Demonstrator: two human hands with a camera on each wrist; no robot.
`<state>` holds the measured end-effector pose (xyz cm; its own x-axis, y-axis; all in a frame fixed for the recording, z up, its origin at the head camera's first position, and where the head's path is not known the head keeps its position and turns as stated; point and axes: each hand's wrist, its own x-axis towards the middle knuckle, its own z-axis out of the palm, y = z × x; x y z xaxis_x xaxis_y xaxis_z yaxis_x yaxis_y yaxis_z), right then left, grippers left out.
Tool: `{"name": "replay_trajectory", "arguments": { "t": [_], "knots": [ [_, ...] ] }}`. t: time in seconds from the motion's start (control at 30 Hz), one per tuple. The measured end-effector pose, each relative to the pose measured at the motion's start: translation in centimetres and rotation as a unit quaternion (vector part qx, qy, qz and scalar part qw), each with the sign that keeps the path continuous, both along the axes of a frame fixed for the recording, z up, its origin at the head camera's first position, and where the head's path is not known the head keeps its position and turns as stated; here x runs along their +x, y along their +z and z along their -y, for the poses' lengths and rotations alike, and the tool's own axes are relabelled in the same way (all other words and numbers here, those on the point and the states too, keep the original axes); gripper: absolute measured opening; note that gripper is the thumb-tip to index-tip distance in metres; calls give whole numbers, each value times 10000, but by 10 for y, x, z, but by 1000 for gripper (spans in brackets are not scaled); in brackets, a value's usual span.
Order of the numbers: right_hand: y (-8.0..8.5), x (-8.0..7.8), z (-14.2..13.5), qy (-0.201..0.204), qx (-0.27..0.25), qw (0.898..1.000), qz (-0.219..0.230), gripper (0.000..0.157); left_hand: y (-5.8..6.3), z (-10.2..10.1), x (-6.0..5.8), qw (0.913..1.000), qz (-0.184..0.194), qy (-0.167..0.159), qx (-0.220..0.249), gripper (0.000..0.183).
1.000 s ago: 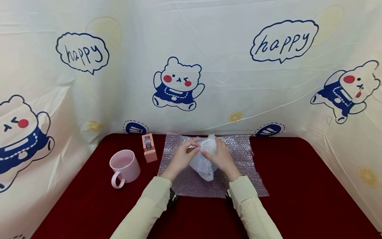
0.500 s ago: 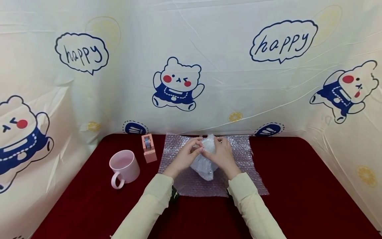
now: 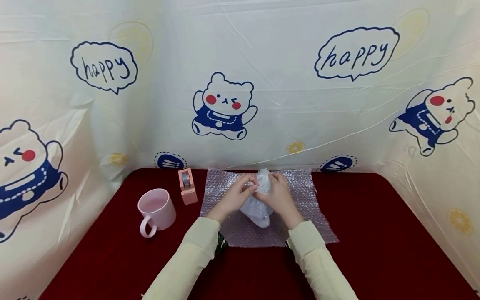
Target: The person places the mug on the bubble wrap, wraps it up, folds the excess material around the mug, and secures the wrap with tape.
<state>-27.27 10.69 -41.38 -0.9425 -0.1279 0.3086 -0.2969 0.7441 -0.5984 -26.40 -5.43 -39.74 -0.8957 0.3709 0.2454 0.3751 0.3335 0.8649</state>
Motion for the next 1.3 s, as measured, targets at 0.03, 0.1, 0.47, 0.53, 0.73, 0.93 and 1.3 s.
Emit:
{"name": "replay_trajectory", "arguments": {
  "t": [0.03,0.1,0.47,0.53,0.73,0.93,1.3],
  "knots": [
    [1,-1,-1,35,-4,9999,97,87,1,-1,0,10000,11,11,-31,11],
    [6,-2,-5,158,-13,9993,339,87,2,-1,-1,9999,20,16,-98,11],
    [40,-8,-28,1182,-1384,9554,2325,51,5,-3,-4,9993,152,39,-346,10],
    [43,-11,-30,1318,-1428,9498,2451,51,5,-3,-4,9993,112,-14,-365,10],
    [45,-19,-32,1335,-1418,9468,2561,43,4,-5,-5,9994,-40,-162,-314,7],
    [45,-21,-30,1136,-1487,9518,2428,32,5,-6,-5,9993,69,-45,-353,8],
    [52,-22,-28,811,-1305,9591,2378,29,6,-8,-2,9956,442,553,-620,15]
  ]
}}
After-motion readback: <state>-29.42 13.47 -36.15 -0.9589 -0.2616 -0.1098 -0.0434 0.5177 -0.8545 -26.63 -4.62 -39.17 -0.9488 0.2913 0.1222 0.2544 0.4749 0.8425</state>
